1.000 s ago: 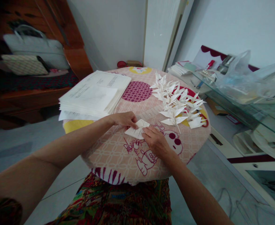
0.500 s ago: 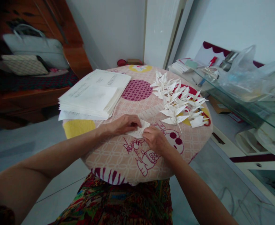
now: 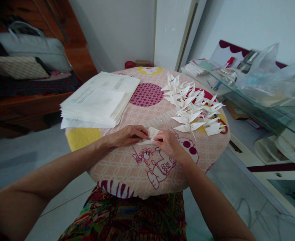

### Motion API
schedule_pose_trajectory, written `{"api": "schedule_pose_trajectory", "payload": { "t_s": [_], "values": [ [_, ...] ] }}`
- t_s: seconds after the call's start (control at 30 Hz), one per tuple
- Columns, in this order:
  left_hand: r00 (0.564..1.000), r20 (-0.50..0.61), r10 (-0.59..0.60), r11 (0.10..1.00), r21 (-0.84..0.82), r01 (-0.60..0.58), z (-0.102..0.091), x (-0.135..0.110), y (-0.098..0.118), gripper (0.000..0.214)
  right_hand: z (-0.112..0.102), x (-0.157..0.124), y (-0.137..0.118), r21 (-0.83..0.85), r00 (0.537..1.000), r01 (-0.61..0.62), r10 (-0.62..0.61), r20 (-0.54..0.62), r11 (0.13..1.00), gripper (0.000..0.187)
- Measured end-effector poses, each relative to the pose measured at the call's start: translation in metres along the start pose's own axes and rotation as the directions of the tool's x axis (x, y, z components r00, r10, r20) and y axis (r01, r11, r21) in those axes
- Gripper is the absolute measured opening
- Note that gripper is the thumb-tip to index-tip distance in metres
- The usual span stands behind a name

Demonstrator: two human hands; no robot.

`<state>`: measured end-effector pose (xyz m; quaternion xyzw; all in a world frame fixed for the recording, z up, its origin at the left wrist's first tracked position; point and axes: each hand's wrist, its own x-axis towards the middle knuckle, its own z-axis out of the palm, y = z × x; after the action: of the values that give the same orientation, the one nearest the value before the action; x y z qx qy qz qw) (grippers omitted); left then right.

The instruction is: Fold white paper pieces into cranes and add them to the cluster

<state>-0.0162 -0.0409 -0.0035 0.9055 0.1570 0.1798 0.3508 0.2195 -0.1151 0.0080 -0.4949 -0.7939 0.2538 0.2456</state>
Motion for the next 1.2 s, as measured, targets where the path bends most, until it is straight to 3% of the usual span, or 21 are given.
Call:
{"api": "schedule_pose_trajectory", "payload": {
  "t_s": [0.13, 0.33, 0.47, 0.63, 0.83, 1.0, 1.2],
  "values": [
    [1.000, 0.013, -0.015, 0.999, -0.042, 0.016, -0.002, -0.001, 0.002, 0.038, 0.001, 0.000, -0.002, -0.001, 0.998, -0.057, 0.057, -0.015, 0.998, 0.017],
    [0.999, 0.010, -0.045, 0.997, -0.070, 0.046, -0.003, -0.002, 0.013, 0.023, 0.005, 0.001, -0.004, 0.003, 0.984, -0.165, 0.165, -0.062, 0.986, 0.019],
    [0.992, -0.065, -0.105, 0.994, -0.034, 0.103, 0.004, 0.000, 0.019, 0.023, 0.008, 0.007, -0.005, 0.017, 0.959, -0.276, 0.276, -0.068, 0.961, 0.020],
    [0.955, -0.201, -0.220, 0.971, 0.048, 0.234, 0.018, 0.005, 0.022, 0.013, 0.008, 0.005, -0.007, 0.019, 0.944, -0.308, 0.308, -0.116, 0.951, 0.014],
    [0.924, -0.251, -0.287, 0.941, 0.105, 0.321, 0.026, 0.010, 0.026, 0.015, 0.005, -0.003, -0.008, 0.011, 0.924, -0.372, 0.371, -0.093, 0.928, 0.016],
    [0.955, -0.203, -0.217, 0.965, 0.103, 0.241, 0.022, 0.005, 0.022, 0.012, 0.007, -0.013, -0.007, 0.024, 0.932, -0.354, 0.355, -0.078, 0.935, 0.013],
    [0.973, -0.183, -0.143, 0.987, 0.052, 0.155, 0.021, -0.001, 0.020, 0.012, 0.014, -0.024, -0.007, 0.031, 0.919, -0.352, 0.352, -0.181, 0.935, 0.015]
  ]
}}
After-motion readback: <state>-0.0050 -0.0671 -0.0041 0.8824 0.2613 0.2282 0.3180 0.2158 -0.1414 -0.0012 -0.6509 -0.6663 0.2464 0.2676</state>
